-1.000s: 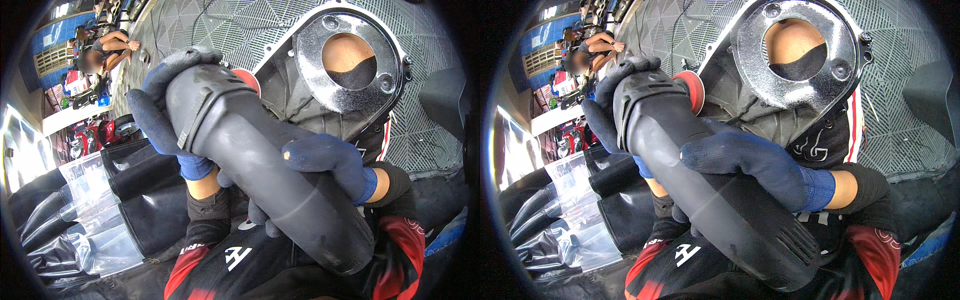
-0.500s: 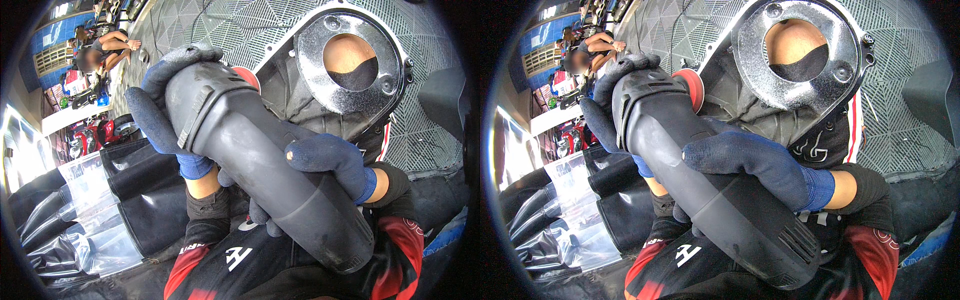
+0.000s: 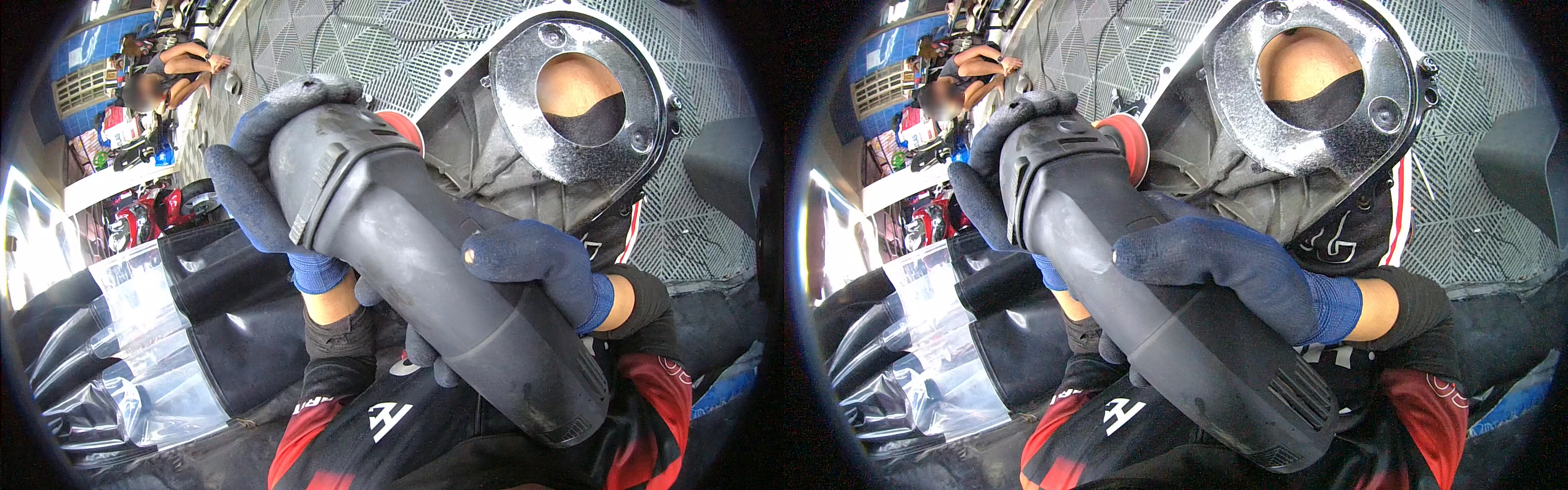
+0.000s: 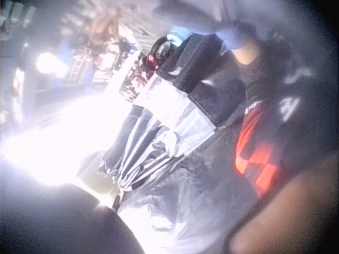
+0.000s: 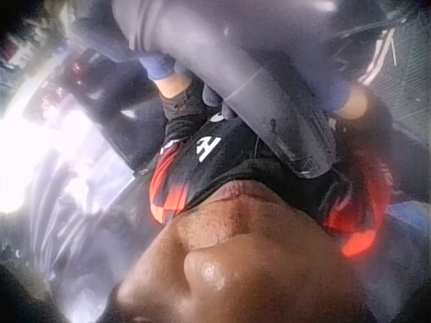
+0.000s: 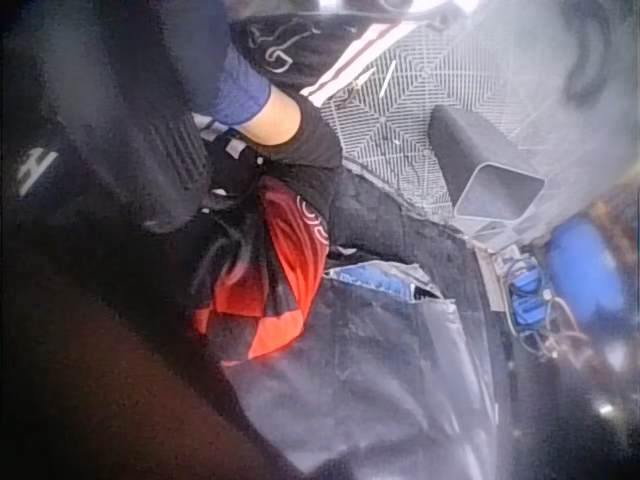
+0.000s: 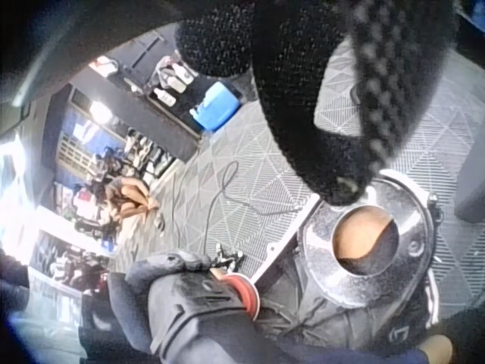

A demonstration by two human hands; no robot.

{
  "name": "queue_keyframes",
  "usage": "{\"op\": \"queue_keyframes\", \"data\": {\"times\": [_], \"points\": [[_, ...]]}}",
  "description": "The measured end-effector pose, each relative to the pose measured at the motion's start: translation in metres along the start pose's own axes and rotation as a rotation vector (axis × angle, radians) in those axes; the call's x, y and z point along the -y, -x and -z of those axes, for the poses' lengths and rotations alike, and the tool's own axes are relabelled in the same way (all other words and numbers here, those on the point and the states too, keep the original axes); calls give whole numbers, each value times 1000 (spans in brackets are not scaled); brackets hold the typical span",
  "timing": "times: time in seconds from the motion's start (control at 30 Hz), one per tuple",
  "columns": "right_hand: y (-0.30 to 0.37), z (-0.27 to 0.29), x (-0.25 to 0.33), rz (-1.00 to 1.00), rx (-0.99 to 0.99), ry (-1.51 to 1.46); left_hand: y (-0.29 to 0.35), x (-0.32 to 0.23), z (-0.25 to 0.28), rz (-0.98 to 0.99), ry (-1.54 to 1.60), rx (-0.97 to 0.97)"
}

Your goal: The person uses an angle grinder with a flap disc to smooth the surface of a black metal part. They hold the part with one hand and operate the tool with the other, moving the grinder across the surface to remove material.

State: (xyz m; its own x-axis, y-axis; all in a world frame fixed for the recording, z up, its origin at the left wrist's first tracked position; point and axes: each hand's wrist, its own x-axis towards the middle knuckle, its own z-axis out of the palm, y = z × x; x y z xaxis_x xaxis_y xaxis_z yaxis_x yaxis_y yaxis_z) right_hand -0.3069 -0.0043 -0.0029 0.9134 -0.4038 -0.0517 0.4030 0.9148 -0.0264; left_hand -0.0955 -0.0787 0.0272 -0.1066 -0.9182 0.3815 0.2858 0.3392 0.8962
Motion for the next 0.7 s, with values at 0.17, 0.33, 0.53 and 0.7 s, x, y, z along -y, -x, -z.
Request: {"op": "queue_keyframes", "data": {"times": [0.17, 0.33, 0.53, 0.7], "points": [[-1, -5, 4, -55, 34, 3, 3, -3, 9, 23, -48, -34], [-1, -2, 2, -55, 55, -8, 3, -1, 4, -7, 30, 11], [4, 4, 0, -25, 43, -1, 3, 4, 1, -17, -38, -21], [3, 8, -5, -1, 32, -10, 3, 0, 3, -27, -77, -12]]}}
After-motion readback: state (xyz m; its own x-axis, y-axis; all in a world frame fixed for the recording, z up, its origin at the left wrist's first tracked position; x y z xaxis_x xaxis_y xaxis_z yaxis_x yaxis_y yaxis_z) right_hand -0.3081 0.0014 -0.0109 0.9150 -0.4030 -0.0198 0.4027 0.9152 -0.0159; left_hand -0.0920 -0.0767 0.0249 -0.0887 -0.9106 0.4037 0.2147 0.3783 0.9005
